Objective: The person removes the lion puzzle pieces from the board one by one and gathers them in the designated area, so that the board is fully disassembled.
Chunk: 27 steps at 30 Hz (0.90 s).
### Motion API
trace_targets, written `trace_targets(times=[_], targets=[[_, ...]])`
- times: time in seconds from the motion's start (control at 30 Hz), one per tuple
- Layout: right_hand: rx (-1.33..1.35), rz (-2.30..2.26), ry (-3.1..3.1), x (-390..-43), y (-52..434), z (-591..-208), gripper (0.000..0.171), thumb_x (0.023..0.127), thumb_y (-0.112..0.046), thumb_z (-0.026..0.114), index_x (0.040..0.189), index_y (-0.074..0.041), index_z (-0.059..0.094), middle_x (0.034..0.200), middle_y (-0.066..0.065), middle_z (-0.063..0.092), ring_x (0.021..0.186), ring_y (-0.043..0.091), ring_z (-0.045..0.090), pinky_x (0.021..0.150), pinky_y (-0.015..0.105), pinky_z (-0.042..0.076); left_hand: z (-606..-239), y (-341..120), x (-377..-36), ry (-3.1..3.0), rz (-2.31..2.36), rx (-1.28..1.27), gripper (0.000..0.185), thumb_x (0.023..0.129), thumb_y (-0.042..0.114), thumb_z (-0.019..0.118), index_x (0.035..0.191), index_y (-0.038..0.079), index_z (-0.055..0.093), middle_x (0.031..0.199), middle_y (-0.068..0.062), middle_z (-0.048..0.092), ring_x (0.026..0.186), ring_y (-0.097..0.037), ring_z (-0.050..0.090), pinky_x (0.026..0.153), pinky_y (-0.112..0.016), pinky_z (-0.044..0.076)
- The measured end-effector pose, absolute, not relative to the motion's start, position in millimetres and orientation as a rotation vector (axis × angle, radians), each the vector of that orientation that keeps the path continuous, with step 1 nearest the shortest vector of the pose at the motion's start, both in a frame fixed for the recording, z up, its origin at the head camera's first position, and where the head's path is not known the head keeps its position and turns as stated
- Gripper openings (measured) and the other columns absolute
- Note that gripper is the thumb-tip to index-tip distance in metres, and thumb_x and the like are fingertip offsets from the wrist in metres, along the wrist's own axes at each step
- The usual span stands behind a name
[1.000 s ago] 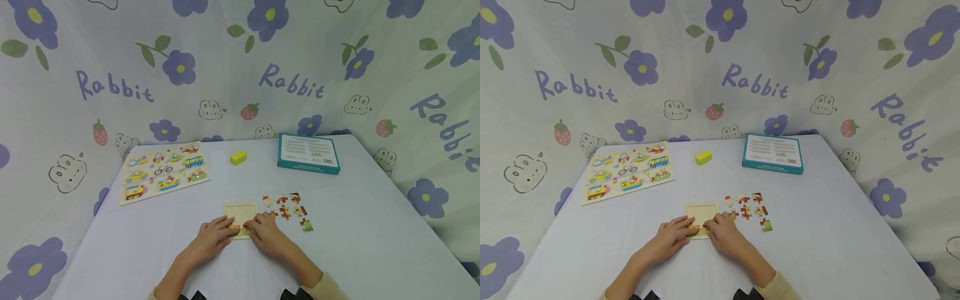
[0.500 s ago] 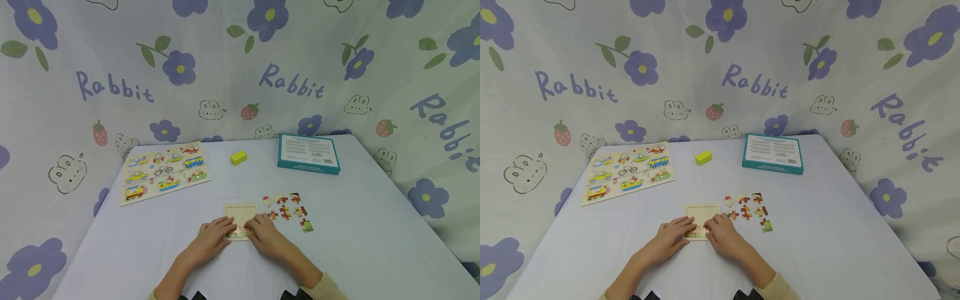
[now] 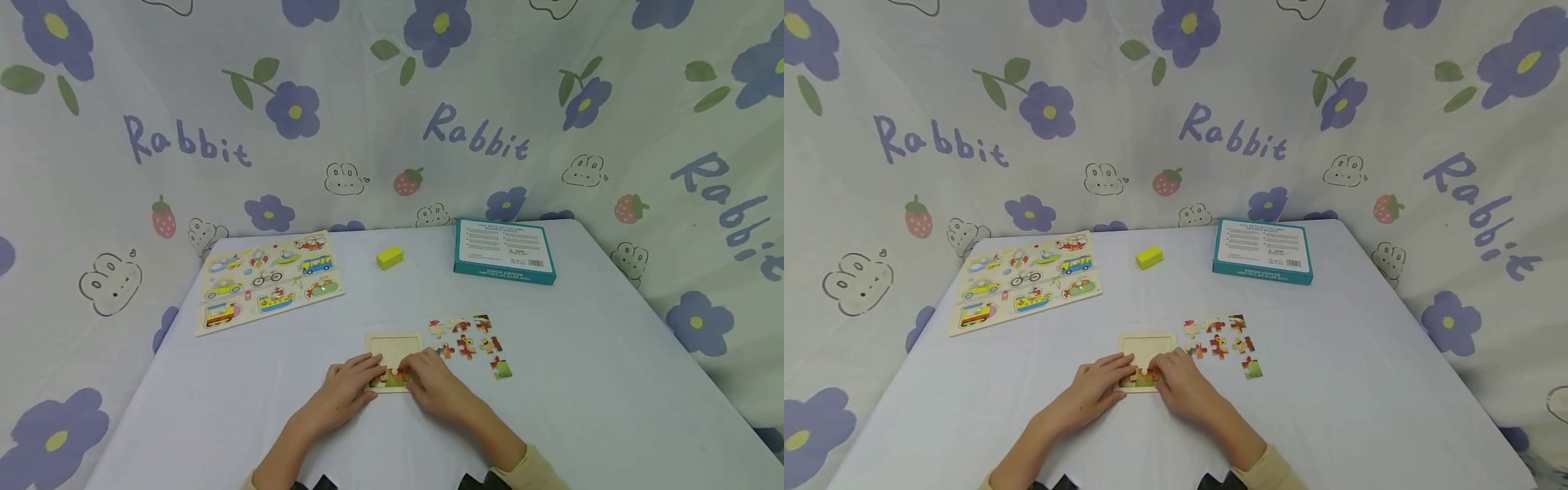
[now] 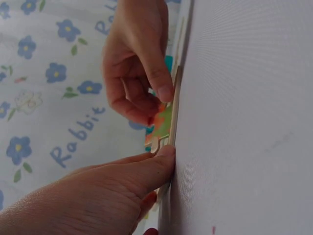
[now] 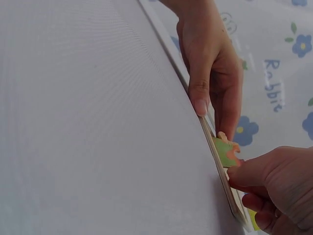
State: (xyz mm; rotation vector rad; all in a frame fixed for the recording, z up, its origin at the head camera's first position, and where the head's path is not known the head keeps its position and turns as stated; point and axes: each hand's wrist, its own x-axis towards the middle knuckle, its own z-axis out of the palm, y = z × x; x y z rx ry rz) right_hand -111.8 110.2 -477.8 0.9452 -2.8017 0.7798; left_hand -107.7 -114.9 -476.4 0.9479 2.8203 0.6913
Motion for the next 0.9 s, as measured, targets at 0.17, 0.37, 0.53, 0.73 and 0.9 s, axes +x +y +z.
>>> trace_targets(times=[0.17,0.37,0.53,0.73,0.9], targets=[[0.923,0.836,-2.779,-112.1,109.1,-477.0,0.017,0.082,-0.015,0.062,0.097,-0.019,0.057,0.088,-0.011,0.059,0.082,0.004,0.045,0.072,0.022,0.041,-476.4,-114.9,-107.8,2.817,0.691,0.945,0.045,0.086,0.032,0.056,0.129,0.023,0.046,0.14,0.003,0.036,0.13,-0.018,0.027,0.085,-0.042,0.027],[0.91,0.846,-2.739,-112.2,108.1,-476.1,0.011,0.081,-0.014,0.063,0.088,-0.02,0.057,0.079,-0.011,0.054,0.071,0.002,0.044,0.062,0.016,0.04,-477.2,-115.2,-107.6,2.824,0.693,0.956,0.045,0.086,0.032,0.055,0.129,0.022,0.047,0.14,0.003,0.036,0.13,-0.017,0.028,0.085,-0.042,0.028],[0.926,0.823,-2.716,-112.7,108.6,-476.7,0.012,0.081,-0.012,0.062,0.088,-0.02,0.056,0.077,-0.011,0.052,0.068,0.001,0.042,0.06,0.015,0.038,-477.3,-115.5,-107.7,2.831,0.683,0.97,0.044,0.087,0.032,0.055,0.129,0.022,0.047,0.14,0.003,0.037,0.13,-0.017,0.028,0.085,-0.041,0.028],[0.912,0.854,-2.693,-113.2,112.2,-474.6,0.013,0.081,-0.012,0.061,0.09,-0.019,0.056,0.079,-0.012,0.052,0.071,0.0,0.046,0.062,0.015,0.041,-477.2,-115.3,-107.6,2.838,0.684,0.979,0.044,0.087,0.031,0.055,0.129,0.021,0.047,0.139,0.002,0.037,0.129,-0.018,0.029,0.084,-0.041,0.028],[0.884,1.016,-2.73,-116.3,118.2,-469.6,0.012,0.083,-0.01,0.06,0.093,-0.016,0.056,0.081,-0.009,0.058,0.072,0.001,0.049,0.064,0.017,0.043,-477.1,-115.1,-107.3,2.851,0.675,0.992,0.045,0.086,0.03,0.057,0.129,0.02,0.047,0.139,0.0,0.038,0.129,-0.019,0.03,0.083,-0.041,0.029]])
